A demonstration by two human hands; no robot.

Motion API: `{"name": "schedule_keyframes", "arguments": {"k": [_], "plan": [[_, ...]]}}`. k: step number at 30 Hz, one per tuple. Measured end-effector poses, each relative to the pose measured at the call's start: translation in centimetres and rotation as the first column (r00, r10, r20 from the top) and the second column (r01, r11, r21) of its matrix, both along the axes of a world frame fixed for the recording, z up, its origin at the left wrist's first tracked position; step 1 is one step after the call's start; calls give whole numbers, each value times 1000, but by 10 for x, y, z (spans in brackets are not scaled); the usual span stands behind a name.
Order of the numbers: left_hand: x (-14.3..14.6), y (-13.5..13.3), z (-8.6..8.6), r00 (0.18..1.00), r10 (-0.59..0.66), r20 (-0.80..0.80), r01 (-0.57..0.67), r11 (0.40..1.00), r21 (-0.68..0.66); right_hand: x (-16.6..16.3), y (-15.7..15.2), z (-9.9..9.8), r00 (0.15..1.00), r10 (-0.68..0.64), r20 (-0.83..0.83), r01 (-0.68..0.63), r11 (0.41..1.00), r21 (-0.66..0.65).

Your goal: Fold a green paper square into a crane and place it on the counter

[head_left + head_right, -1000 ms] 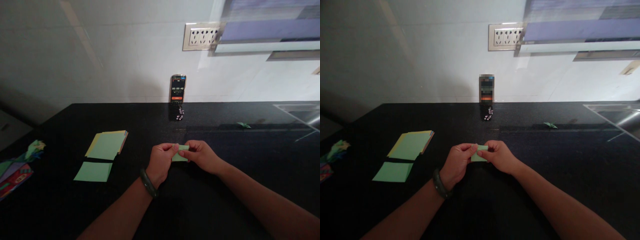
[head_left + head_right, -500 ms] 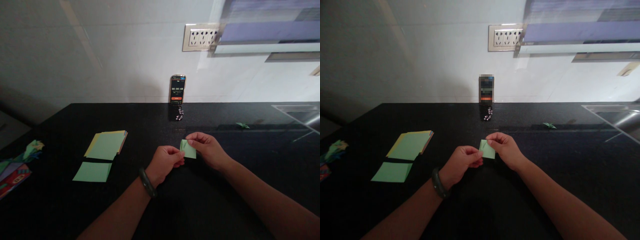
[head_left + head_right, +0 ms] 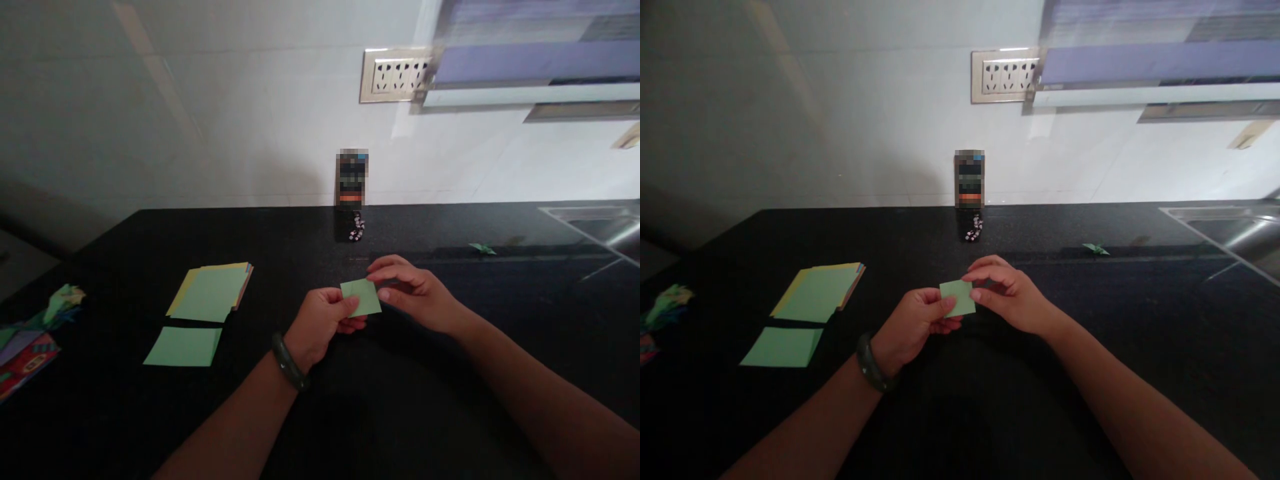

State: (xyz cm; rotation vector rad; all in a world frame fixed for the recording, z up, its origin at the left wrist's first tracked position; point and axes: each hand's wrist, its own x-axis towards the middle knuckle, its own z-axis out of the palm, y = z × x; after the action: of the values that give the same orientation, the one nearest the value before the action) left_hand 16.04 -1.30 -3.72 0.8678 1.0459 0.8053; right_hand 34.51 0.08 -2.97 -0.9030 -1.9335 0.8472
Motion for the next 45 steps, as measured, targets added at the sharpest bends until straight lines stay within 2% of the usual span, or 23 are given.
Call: {"name": "schedule_keyframes", "arguments": {"k": [2, 4, 8, 11, 13, 15, 20, 24, 28, 31, 34, 36, 40, 45], "plan": [[-1, 2, 0, 999, 27, -36, -26, 999, 22, 8, 2, 5, 992, 42, 116, -53, 994, 96], [-1, 3, -1, 995, 51, -88, -46, 997, 56, 12, 3, 7, 980, 62, 191, -89, 987, 135], [1, 4, -2, 992, 38, -118, -26, 995, 100, 10, 2, 4, 973, 79, 216, -96, 993, 69], [1, 3, -1, 997, 13, -73, -9, 998, 60, 2, 1, -3, 998, 18, 61, -9, 990, -143], [0, 3, -1, 1000, 2, -18, -2, 1000, 3, -4, 0, -8, 994, -1, -105, -31, 952, -303], [-1, 3, -1, 999, -6, 41, 8, 999, -48, -8, -2, -11, 972, -12, -233, -82, 916, -392], [-2, 5, -2, 993, -6, 119, 20, 994, -110, -14, -3, -16, 919, -27, -392, -171, 872, -459], [-2, 5, -3, 992, -13, 122, 26, 994, -106, -15, -3, -18, 910, -55, -410, -166, 861, -482], [-2, 5, -2, 998, 3, 67, 2, 997, -76, -13, -3, -15, 971, -26, -239, -67, 925, -374], [-1, 5, 0, 999, 22, 33, -19, 997, -75, -10, -2, -12, 1000, -22, -3, 22, 992, -127], [0, 5, 1, 1000, 31, 1, -31, 996, -83, -6, -1, -11, 991, -63, 120, 40, 983, 181], [1, 5, 1, 999, 33, -9, -33, 996, -80, -4, -1, -12, 986, -72, 153, 24, 954, 298], [0, 5, -2, 999, 19, 36, -16, 997, -72, -1, 0, -14, 973, -67, 222, -15, 938, 345], [-4, 5, -1, 972, -96, 214, 106, 994, -38, 4, 5, -14, 976, -53, 211, -15, 951, 309]]}}
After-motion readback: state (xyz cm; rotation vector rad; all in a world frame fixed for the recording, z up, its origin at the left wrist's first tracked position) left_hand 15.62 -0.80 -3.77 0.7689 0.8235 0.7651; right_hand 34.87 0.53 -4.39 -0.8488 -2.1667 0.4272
